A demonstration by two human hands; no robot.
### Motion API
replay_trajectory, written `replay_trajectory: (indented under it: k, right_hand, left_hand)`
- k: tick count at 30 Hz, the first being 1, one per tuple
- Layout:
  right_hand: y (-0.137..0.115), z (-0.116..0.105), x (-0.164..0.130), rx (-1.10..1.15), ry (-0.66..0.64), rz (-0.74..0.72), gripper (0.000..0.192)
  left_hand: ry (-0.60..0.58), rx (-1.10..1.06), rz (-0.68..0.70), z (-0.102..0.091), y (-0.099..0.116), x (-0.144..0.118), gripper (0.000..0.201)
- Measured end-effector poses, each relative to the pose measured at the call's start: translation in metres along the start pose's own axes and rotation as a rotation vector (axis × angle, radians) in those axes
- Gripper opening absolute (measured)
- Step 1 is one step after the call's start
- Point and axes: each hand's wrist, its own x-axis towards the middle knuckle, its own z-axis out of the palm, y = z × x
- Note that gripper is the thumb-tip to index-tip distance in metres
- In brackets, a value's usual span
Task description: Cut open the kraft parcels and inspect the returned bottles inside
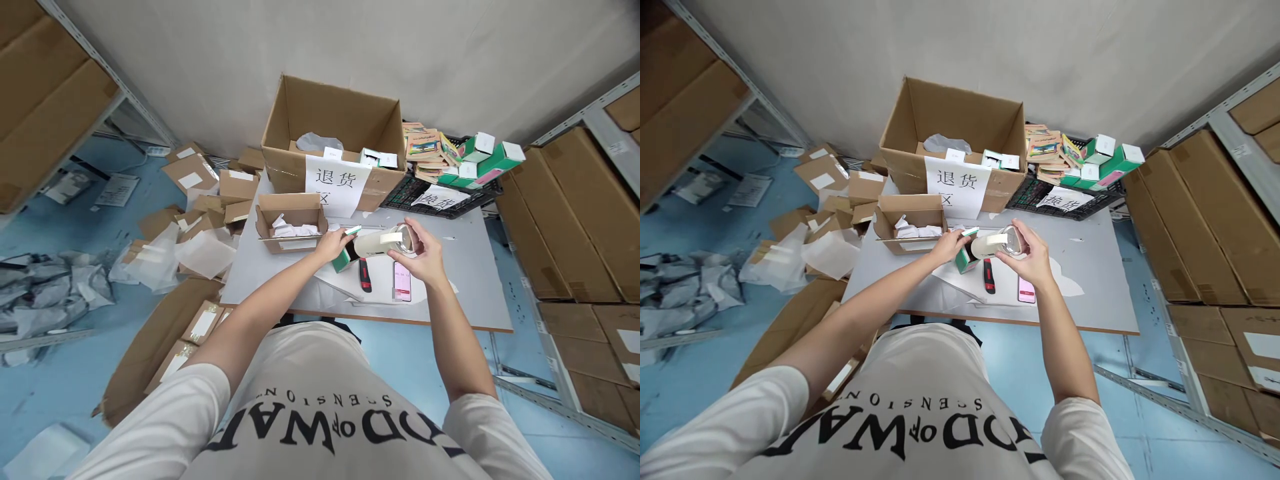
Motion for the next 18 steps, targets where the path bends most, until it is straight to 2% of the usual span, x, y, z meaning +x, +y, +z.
replay_trajectory:
  k: [5,18]
  right_hand:
    - [0.005,0.011,0.004,0.019,-0.033,0.014,0.088]
    - [0.014,0.037,0.013,-0.068,-0.168,-0.051,0.078]
  left_hand:
    - [-0.047,-0.023,0.051,0.002,-0.002,-0.002,0.028]
    - [-0.039,-0.053,0.012,0.0,-0.006,0.004,0.03]
